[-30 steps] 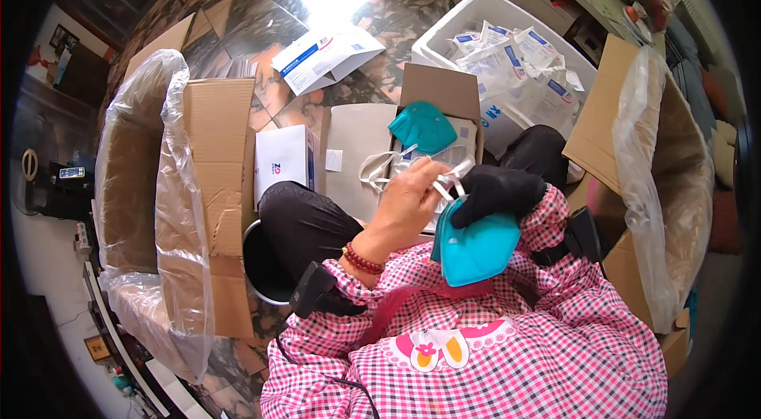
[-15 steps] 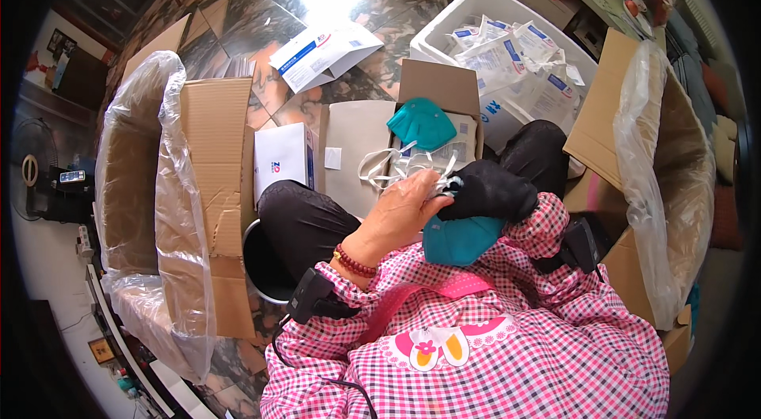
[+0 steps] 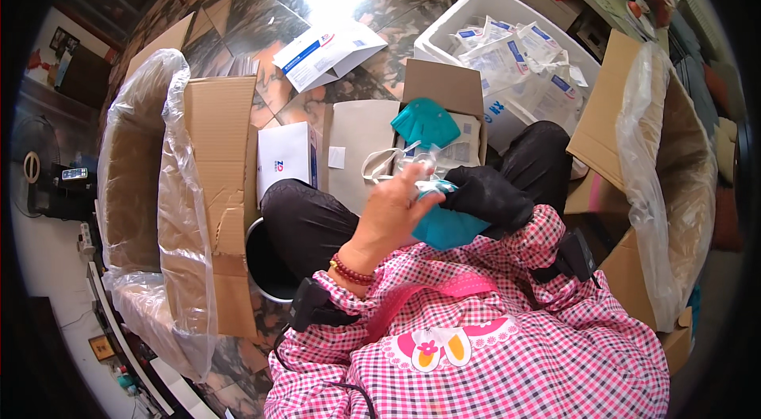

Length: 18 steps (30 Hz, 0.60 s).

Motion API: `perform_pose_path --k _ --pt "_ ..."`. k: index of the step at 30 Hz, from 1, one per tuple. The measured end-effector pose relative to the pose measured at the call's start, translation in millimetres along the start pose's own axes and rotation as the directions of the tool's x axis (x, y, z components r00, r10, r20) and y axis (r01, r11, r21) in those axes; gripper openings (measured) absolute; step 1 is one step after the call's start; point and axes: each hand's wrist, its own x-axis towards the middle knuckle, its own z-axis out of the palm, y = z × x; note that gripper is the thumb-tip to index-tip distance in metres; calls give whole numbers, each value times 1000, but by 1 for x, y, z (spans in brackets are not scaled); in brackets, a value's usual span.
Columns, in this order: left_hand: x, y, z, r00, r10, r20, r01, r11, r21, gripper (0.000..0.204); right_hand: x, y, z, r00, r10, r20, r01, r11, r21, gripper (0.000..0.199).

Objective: Sorting, untangling, and organizing green face masks before packing them into plastic bags and cardboard boxes.

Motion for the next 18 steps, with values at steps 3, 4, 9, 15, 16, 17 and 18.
perform_pose_path --k 3,4,9,15,16,17,18 --pt "-6 -5 11 956 260 -136 -233 954 186 23 0 2 7 983 -168 -73 178 971 160 27" --pt "-6 -2 11 961 253 -112 -220 944 247 26 1 -3 10 984 -144 -101 154 983 98 27" --pt "-10 -3 16 940 288 -183 -221 923 316 30 1 -3 7 986 126 -108 -121 991 55 24" --pt "-4 -1 24 944 290 -156 -259 947 193 40 -7 -8 13 957 -158 -244 139 986 -90 23" --pt "-4 -7 24 944 290 -158 -259 946 194 40 -7 -8 13 956 -160 -244 141 986 -91 23" --pt "-5 -13 23 935 321 -154 -279 929 241 40 -8 -8 13 962 -144 -232 112 983 -147 23" --pt "-5 -14 21 925 351 -146 -300 910 285 40 -9 -9 13 967 -124 -221 79 976 -202 24"
